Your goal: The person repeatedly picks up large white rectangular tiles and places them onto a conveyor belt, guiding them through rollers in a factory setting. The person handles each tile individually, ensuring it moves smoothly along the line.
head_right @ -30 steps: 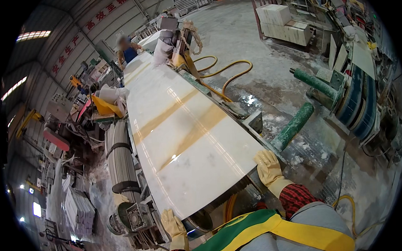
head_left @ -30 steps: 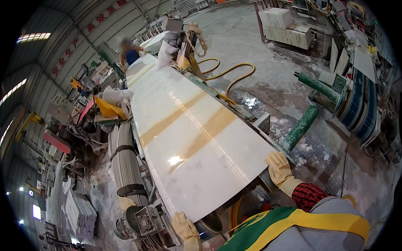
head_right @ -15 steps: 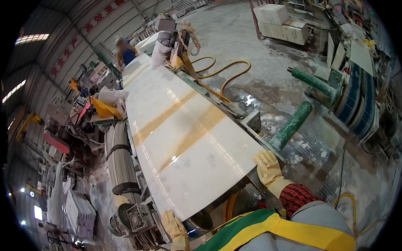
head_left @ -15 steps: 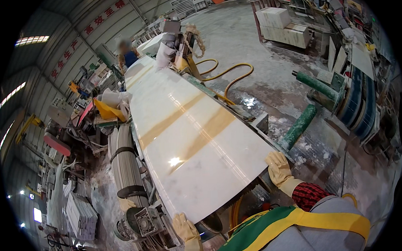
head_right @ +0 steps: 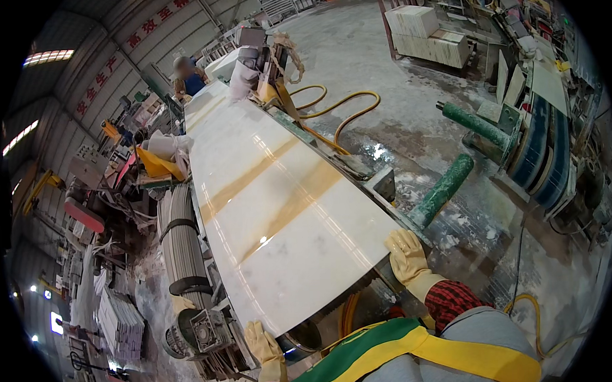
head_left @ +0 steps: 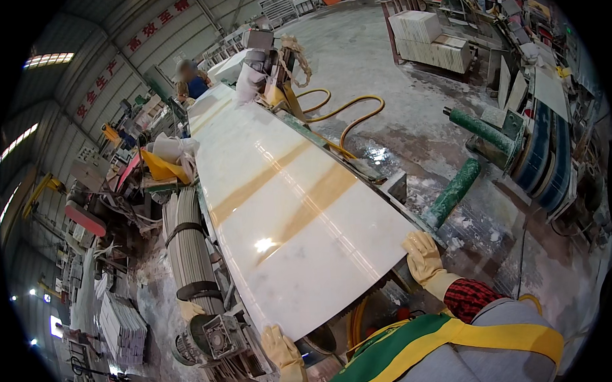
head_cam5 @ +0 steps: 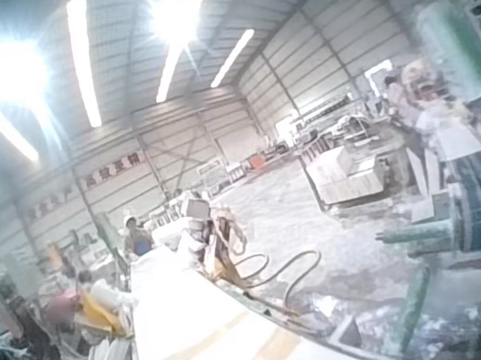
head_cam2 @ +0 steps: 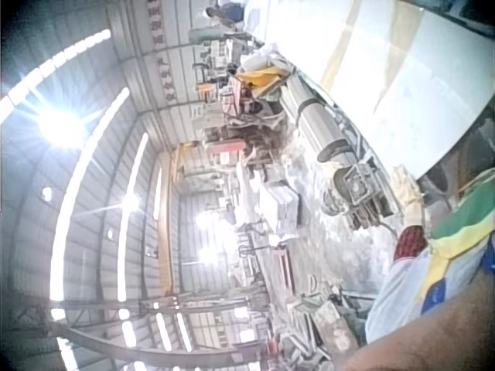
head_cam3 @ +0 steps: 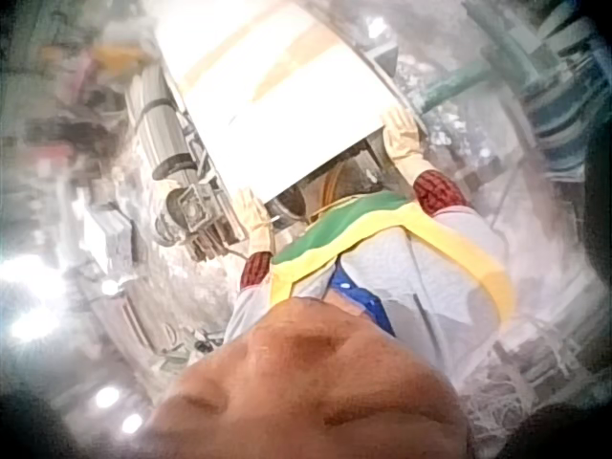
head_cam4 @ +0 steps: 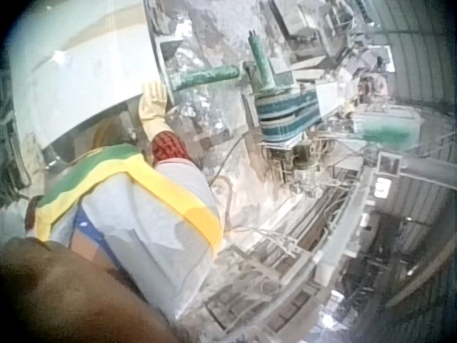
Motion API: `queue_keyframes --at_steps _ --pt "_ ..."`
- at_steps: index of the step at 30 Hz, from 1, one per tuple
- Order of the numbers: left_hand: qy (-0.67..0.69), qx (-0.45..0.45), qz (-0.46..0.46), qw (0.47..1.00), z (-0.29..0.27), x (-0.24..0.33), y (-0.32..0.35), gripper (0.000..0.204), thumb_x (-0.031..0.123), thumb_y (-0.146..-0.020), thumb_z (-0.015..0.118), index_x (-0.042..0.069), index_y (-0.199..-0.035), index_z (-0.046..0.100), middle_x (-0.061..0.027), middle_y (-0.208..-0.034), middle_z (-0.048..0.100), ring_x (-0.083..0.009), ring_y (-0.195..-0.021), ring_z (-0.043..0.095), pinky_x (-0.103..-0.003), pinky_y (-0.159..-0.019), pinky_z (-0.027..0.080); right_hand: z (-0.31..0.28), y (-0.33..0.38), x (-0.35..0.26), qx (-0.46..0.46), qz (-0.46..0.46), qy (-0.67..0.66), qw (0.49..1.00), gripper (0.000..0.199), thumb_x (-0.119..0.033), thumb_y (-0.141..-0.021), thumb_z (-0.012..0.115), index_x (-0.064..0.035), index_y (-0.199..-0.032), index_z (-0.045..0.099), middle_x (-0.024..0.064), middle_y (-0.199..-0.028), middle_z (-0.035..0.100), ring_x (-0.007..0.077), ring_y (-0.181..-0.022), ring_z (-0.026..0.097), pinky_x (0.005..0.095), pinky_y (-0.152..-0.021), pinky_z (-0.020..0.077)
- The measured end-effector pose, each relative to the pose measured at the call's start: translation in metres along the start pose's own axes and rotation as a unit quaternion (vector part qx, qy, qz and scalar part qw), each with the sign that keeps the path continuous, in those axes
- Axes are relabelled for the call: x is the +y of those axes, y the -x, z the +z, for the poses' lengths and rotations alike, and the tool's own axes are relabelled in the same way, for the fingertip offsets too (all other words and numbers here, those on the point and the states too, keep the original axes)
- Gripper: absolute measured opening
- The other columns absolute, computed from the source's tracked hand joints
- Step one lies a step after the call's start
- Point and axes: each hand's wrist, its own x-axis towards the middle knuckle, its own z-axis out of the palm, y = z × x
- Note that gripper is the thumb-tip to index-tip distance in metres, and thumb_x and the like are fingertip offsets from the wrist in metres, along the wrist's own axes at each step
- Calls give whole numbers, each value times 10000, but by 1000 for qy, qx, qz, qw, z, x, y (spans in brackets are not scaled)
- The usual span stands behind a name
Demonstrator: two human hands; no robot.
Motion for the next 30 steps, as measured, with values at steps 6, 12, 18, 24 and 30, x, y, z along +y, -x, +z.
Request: queue_keyframes --at_steps 6,12,18,24,30 --pt "-1 -2 5 1000 -3 3 0 465 146 -1024 618 42 -1477 605 -280 -1572 558 -530 -1443 493 -626 -1254 366 -1 4 3 -19 13 -11 1000 246 -40 -787 635 -62 -1031 616 183 -1030 577 436 -999 572 529 -895 490" --pt "-2 -3 4 1000 -3 4 3 474 149 -1034 608 41 -1495 588 -287 -1584 543 -538 -1444 489 -633 -1257 360 0 6 4 -8 4 -12 1000 261 -52 -794 637 -64 -1055 626 182 -1039 580 435 -999 572 532 -901 488" --pt "1 5 0 1000 -4 7 5 461 180 -1057 593 40 -1495 598 -294 -1584 556 -546 -1442 500 -638 -1260 360 0 13 6 -5 -7 -9 1000 335 -30 -786 657 -63 -1119 643 183 -1118 607 436 -1070 589 545 -963 492" --pt "5 4 -1 1000 -5 9 6 458 190 -1061 593 46 -1496 600 -296 -1586 557 -550 -1441 501 -633 -1261 362 7 28 15 -7 -11 4 1000 421 -8 -809 660 -53 -1227 664 207 -1263 639 449 -1206 605 575 -1056 486" --pt "-5 -2 -1 1000 -7 8 6 459 178 -1046 608 44 -1485 597 -295 -1558 573 -551 -1420 509 -634 -1251 373 11 33 18 3 -10 14 1000 420 -2 -798 663 -55 -1215 670 211 -1253 650 448 -1200 614 572 -1053 492"
